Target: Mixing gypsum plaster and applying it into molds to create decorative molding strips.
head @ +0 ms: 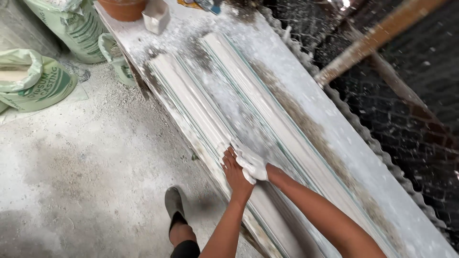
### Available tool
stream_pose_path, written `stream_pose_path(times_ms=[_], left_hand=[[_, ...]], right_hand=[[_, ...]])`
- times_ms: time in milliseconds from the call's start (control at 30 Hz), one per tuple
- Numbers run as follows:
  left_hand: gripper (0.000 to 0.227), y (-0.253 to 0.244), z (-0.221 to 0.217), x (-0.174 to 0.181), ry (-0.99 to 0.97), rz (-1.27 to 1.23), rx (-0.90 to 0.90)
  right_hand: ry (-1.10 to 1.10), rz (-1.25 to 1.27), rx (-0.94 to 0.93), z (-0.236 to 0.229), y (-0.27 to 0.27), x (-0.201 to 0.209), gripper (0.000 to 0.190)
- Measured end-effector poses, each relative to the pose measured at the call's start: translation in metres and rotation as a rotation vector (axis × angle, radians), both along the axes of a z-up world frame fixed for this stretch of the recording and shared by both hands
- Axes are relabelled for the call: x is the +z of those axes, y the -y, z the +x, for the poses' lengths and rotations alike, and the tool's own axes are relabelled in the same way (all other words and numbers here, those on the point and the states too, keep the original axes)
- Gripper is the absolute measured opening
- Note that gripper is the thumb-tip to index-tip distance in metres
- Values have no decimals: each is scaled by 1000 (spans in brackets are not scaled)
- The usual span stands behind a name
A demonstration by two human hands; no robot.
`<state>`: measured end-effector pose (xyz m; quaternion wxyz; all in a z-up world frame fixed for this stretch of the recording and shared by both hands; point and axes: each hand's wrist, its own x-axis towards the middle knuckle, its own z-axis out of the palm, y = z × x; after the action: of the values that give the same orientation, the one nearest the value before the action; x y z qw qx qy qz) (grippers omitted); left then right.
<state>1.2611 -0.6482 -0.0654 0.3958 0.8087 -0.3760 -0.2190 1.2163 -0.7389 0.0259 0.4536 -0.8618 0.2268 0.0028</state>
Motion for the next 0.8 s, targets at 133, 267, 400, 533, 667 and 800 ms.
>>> stream_pose_path(times_ms=[133, 267, 400, 533, 667, 800], left_hand=[[111, -69, -123, -17, 109, 36, -46], [101, -140, -250, -12, 227, 14, -14], [104, -186, -354, 8, 158, -15, -1], [107, -233, -451, 13, 85, -40, 1], [111, -304, -567, -16, 15, -59, -22], [112, -338, -676, -27, 19, -88, -40]], right_hand=[[24, -40, -14, -135, -60, -41, 66], [-159, 244, -177, -255, -141, 7, 68], [53, 92, -55, -373, -197, -3, 69], [70, -106, 9, -491, -241, -31, 66], [20, -169, 38, -583, -287, -33, 63], [32, -167, 49, -677, -336, -35, 64]])
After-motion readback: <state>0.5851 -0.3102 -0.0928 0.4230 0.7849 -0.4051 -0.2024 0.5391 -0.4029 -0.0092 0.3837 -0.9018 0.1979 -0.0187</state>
